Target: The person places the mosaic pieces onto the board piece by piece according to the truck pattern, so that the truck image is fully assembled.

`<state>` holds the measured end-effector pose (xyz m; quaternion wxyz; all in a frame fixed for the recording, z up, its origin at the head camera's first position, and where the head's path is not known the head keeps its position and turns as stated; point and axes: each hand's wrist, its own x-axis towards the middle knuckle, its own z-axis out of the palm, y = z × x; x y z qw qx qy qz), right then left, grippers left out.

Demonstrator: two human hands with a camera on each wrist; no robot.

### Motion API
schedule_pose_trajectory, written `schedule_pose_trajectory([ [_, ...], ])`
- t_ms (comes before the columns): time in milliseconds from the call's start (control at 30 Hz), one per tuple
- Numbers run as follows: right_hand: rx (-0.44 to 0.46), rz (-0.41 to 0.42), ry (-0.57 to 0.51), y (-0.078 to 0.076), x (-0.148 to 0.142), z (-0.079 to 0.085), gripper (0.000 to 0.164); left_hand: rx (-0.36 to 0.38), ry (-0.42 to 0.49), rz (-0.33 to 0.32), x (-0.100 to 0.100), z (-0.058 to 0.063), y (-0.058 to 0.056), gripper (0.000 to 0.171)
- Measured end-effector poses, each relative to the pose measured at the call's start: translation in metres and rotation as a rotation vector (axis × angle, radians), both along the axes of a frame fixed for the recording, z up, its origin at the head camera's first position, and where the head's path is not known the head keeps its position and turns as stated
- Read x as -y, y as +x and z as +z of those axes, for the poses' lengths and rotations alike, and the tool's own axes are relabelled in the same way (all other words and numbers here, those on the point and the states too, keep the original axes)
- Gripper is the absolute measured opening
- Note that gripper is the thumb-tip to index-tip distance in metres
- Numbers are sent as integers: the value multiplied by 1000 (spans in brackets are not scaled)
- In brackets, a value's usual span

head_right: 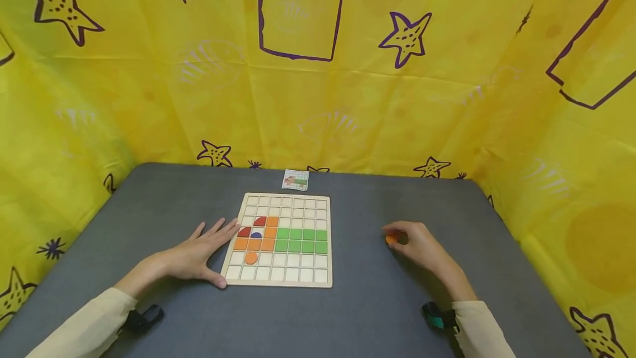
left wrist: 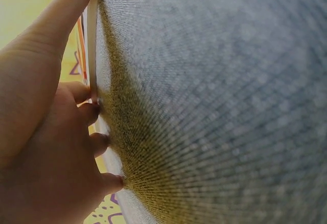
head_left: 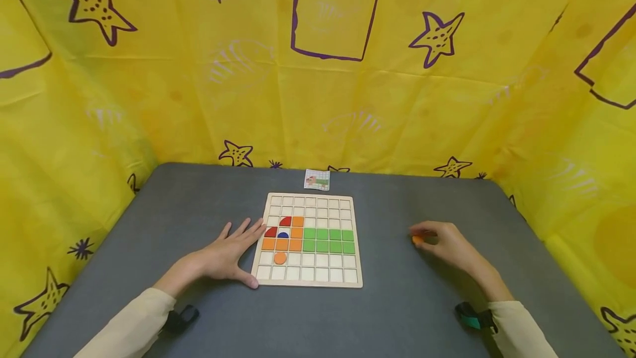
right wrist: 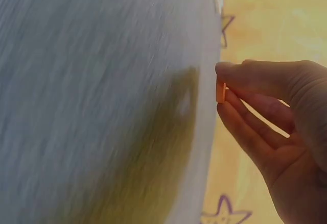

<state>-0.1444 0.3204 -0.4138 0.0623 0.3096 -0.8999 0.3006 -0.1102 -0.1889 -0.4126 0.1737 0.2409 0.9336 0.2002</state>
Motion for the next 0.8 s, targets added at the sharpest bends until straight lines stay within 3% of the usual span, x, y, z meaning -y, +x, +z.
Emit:
schedule_pose_trajectory([
  [333, -49, 137, 15, 2, 54, 9, 29, 14, -14, 14, 0, 3, 0, 126],
  [667, -73, 270, 110, 12, 112, 16, 26, 15, -23, 10, 0, 2, 0, 126],
  [800, -66, 290, 111, 14, 126, 17, 26, 16, -19, 10, -1, 2, -1, 126],
])
